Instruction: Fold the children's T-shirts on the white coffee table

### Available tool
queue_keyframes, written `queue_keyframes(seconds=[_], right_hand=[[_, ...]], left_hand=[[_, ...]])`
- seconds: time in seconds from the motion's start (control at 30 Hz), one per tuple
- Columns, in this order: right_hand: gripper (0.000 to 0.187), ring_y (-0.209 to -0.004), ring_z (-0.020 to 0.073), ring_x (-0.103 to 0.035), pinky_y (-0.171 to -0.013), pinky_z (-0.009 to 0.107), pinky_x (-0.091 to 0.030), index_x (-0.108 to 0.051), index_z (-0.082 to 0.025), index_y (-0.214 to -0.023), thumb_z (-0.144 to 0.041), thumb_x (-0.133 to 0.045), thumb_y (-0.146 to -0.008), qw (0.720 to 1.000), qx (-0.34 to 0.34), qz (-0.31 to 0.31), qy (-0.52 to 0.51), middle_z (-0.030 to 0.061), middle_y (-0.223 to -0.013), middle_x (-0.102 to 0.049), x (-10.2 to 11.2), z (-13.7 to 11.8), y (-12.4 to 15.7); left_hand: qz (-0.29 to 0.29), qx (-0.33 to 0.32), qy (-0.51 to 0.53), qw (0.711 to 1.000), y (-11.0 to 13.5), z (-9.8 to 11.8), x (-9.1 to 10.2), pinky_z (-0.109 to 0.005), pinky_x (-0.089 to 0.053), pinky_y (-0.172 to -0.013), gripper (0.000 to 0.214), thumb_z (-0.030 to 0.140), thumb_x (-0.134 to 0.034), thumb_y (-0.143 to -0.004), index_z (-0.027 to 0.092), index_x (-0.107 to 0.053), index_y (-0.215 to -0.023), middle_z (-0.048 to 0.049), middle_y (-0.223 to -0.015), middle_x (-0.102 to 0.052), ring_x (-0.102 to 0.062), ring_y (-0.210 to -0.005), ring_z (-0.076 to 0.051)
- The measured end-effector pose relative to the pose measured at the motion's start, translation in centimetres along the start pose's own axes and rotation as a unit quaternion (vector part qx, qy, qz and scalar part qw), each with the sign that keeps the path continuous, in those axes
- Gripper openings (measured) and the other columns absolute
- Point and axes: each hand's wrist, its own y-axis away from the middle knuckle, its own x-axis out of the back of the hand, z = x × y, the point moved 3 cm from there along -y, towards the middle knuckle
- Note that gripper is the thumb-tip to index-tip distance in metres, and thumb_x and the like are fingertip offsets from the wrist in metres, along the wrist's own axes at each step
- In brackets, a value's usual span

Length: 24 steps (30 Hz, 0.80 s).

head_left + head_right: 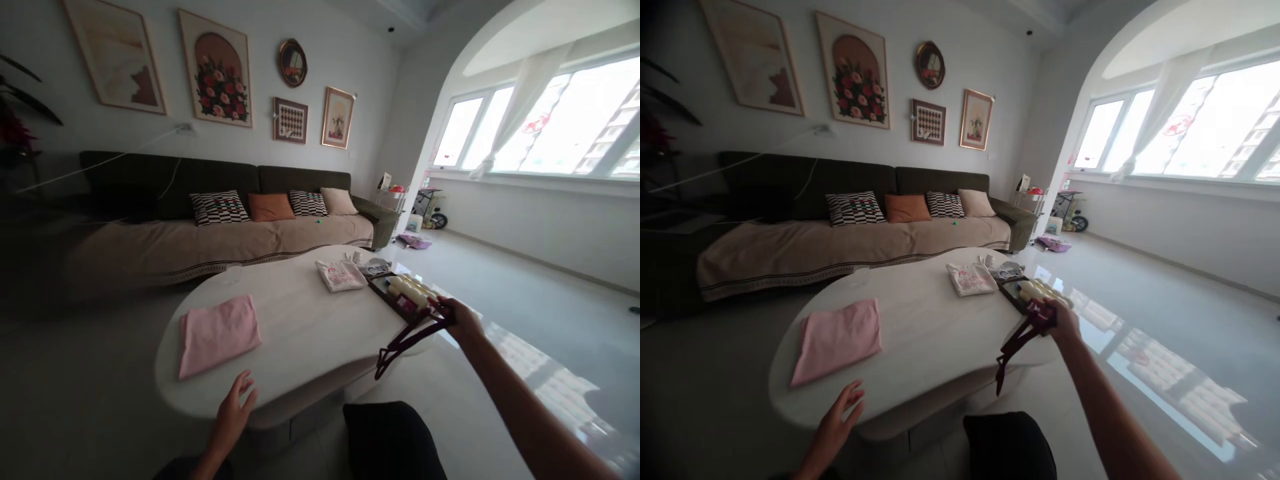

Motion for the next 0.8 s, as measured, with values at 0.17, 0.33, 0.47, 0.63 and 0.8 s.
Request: queue_keyframes(seconds=[0.17, 0.33, 0.47, 0.63, 0.8], right_hand=[[0.006, -0.057, 0.0176, -0.061, -0.056, 0.027, -0.054, -0.053, -0.012, -0.062, -0.009, -0.058, -0.060, 0.994, -0.089, -0.057, -0.004, -0.0072, -0.037, -0.037, -10.2, 11.3, -4.2], [0.006, -0.060, 0.0148, -0.061, -0.066, 0.029, -0.054, -0.052, -0.014, -0.064, -0.013, -0.055, -0.059, 0.992, -0.107, -0.059, -0.019, -0.0077, -0.038, -0.040, -11.3, 17.2, -6.0], [0.006, -0.062, 0.0140, -0.062, -0.069, 0.028, -0.053, -0.051, -0.016, -0.063, -0.019, -0.054, -0.059, 0.993, -0.105, -0.052, -0.006, -0.0084, -0.037, -0.038, -6.5, 18.7, -6.5], [0.021, -0.047, 0.0135, -0.057, -0.050, 0.023, -0.049, -0.057, -0.013, -0.065, -0.024, -0.067, -0.050, 0.987, -0.121, -0.051, 0.087, -0.0050, -0.041, -0.048, 1.7, 20.2, -5.0], [0.023, -0.040, 0.0152, -0.051, -0.043, 0.024, -0.038, -0.056, -0.016, -0.074, -0.037, -0.054, -0.066, 0.861, -0.083, -0.199, 0.461, -0.0036, -0.039, -0.050, 4.7, 21.3, -2.5]], left_hand=[[0.033, 0.038, 0.006, 0.999, -0.4, -3.6, 1.0, -0.037, -0.049, -0.082, 0.050, 0.054, -0.052, -0.062, 0.020, -0.053, -0.099, -0.0088, -0.091, -0.066, -0.062, -0.092, -0.025], [0.072, 0.054, -0.009, 0.996, -0.9, -4.2, 1.7, -0.037, -0.049, -0.081, 0.050, 0.058, -0.054, -0.061, 0.022, -0.056, -0.095, -0.0075, -0.088, -0.067, -0.062, -0.090, -0.026], [0.068, 0.073, -0.020, 0.995, -0.8, -3.0, 1.5, -0.037, -0.049, -0.083, 0.050, 0.056, -0.055, -0.061, 0.020, -0.056, -0.095, -0.0085, -0.090, -0.067, -0.062, -0.091, -0.025], [0.076, 0.074, -0.024, 0.994, -0.6, -2.9, 1.1, -0.036, -0.050, -0.082, 0.049, 0.056, -0.058, -0.058, 0.021, -0.057, -0.092, -0.0070, -0.090, -0.067, -0.062, -0.090, -0.026], [0.073, 0.081, -0.025, 0.994, -0.4, -3.4, 0.4, -0.035, -0.049, -0.083, 0.051, 0.057, -0.060, -0.056, 0.022, -0.058, -0.092, -0.0070, -0.093, -0.067, -0.061, -0.092, -0.026]])
